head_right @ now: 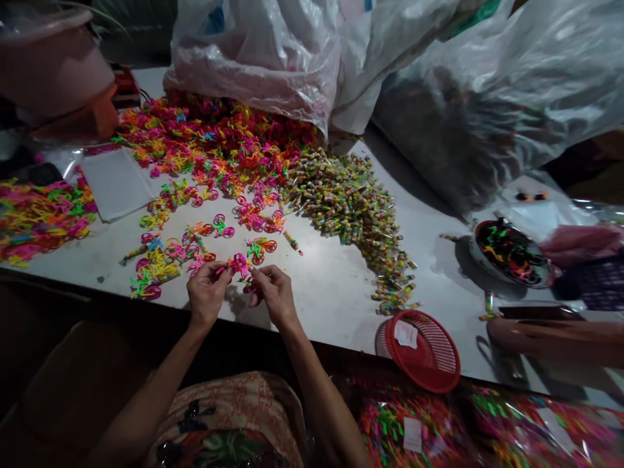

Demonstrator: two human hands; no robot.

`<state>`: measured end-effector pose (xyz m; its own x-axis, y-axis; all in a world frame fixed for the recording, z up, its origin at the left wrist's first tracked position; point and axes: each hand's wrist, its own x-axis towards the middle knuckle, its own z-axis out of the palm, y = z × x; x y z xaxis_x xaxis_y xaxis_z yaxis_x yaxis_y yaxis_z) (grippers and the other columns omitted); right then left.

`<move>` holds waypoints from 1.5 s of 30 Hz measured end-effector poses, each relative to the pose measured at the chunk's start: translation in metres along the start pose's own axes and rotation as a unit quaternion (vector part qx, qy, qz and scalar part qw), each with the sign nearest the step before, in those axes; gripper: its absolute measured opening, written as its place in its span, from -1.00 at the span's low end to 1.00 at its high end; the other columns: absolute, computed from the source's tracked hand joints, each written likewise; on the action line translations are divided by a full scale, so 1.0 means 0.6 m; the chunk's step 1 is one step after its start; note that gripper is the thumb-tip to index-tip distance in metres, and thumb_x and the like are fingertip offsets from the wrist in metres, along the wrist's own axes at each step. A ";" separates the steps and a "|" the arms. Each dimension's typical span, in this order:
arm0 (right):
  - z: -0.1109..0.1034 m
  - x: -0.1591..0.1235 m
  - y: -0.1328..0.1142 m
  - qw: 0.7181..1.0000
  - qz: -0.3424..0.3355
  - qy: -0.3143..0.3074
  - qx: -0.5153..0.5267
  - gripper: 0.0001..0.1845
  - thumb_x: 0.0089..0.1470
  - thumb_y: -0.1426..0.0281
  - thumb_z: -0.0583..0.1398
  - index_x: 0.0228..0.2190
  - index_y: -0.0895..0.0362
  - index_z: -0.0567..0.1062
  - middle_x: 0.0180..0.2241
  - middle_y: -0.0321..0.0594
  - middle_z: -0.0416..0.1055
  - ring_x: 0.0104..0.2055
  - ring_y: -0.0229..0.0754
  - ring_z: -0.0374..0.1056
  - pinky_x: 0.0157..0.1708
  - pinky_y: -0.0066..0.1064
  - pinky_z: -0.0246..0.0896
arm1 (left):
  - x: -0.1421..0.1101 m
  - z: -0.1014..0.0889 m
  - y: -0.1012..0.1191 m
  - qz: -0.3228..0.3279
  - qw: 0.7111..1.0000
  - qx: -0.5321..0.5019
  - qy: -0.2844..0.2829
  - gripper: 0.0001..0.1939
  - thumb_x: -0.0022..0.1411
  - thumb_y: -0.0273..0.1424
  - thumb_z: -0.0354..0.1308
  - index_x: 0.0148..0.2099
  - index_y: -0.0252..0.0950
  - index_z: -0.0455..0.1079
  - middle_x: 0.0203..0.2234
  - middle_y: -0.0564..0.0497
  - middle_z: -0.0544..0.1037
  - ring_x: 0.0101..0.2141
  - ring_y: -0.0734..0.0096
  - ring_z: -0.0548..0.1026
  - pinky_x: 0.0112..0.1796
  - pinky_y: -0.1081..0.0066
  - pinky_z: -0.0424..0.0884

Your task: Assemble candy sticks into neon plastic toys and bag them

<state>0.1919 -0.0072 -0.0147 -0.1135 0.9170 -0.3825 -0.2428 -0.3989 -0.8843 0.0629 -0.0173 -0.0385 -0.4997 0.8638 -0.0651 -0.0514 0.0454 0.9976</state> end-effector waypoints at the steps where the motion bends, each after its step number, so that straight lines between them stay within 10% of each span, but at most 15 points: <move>1: 0.000 0.003 0.002 1.000 0.013 -0.006 0.011 -0.59 -0.24 0.11 0.36 -0.55 0.14 0.36 -0.72 -0.36 0.39 -0.78 -0.36 0.21 -0.75 -0.55 0.06 | 0.000 0.002 0.000 -0.018 1.000 -0.006 -0.002 -0.79 -0.13 -0.29 0.28 -0.41 -0.29 0.44 -0.58 0.07 0.48 -0.54 0.51 0.39 -0.48 0.50 0.32; 7: -0.005 0.020 0.005 0.996 0.070 -0.056 0.026 -0.59 -0.26 0.11 0.34 -0.58 0.13 0.33 -0.76 -0.37 0.35 -0.76 -0.35 0.24 -0.73 -0.57 0.08 | 0.001 -0.003 0.014 0.018 0.999 0.031 -0.008 -0.88 -0.11 -0.36 0.24 -0.44 -0.28 0.44 -0.57 0.07 0.49 -0.55 0.51 0.40 -0.48 0.51 0.32; 15: 0.011 -0.001 0.022 0.986 -0.088 0.027 -0.138 -0.63 -0.13 0.08 0.28 -0.51 0.09 0.32 -0.68 -0.42 0.34 -0.72 -0.34 0.26 -0.70 -0.53 0.12 | 0.003 -0.001 0.007 0.031 0.999 0.042 0.004 -0.89 -0.05 -0.39 0.20 -0.38 -0.27 0.45 -0.52 0.05 0.53 -0.48 0.43 0.47 -0.40 0.45 0.40; 19: -0.006 0.014 0.040 0.989 -0.034 -0.035 -0.142 -0.58 -0.10 0.02 0.24 -0.54 0.09 0.29 -0.67 -0.35 0.37 -0.73 -0.30 0.24 -0.72 -0.48 0.13 | 0.014 -0.011 0.010 0.085 0.994 0.069 0.021 -0.87 -0.03 -0.40 0.21 -0.35 -0.27 0.49 -0.41 0.01 0.55 -0.32 0.40 0.51 -0.22 0.42 0.42; 26: -0.032 0.066 0.019 0.924 -0.231 0.049 -0.303 -0.73 0.11 0.15 0.13 -0.33 0.10 0.42 -0.40 -0.24 0.44 -0.48 -0.25 0.37 -0.48 -0.43 0.28 | 0.034 -0.028 0.012 -0.202 0.961 -0.189 -0.010 -0.64 -0.35 -0.36 0.41 -0.44 -0.35 0.40 -0.59 0.10 0.49 -0.55 0.51 0.47 -0.43 0.44 0.43; 30: -0.017 0.051 0.017 0.855 -0.335 0.140 -0.371 -0.72 0.13 0.21 0.13 -0.24 0.11 0.52 -0.17 -0.10 0.43 -0.27 -0.19 0.39 -0.33 -0.39 0.28 | 0.022 -0.026 0.015 -0.246 0.941 -0.231 -0.029 -0.62 -0.40 -0.42 0.44 -0.45 -0.35 0.39 -0.58 0.11 0.51 -0.54 0.54 0.47 -0.45 0.51 0.40; 36: -0.007 0.026 0.030 0.985 -0.094 -0.076 -0.125 -0.66 -0.06 0.16 0.28 -0.34 0.17 0.57 -0.64 -0.37 0.29 -0.64 -0.35 0.16 -0.60 -0.45 0.10 | 0.013 -0.023 0.016 -0.260 0.932 -0.243 -0.073 -0.64 -0.35 -0.47 0.42 -0.41 -0.37 0.41 -0.57 0.07 0.53 -0.58 0.53 0.45 -0.49 0.48 0.41; 45: -0.018 0.034 0.015 0.989 0.017 -0.147 0.011 -0.72 -0.25 0.25 0.37 -0.48 0.18 0.56 -0.68 -0.41 0.29 -0.68 -0.43 0.11 -0.64 -0.51 -0.07 | 0.007 -0.032 0.021 -0.318 0.902 -0.254 -0.144 -0.76 -0.25 -0.56 0.38 -0.46 -0.37 0.39 -0.63 0.10 0.49 -0.61 0.54 0.44 -0.49 0.48 0.47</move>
<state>0.1976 0.0080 -0.0335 -0.3959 0.8627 -0.3146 -0.2550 -0.4324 -0.8649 0.0438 -0.0225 -0.0265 0.0124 0.8421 -0.5392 -0.6744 0.4052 0.6173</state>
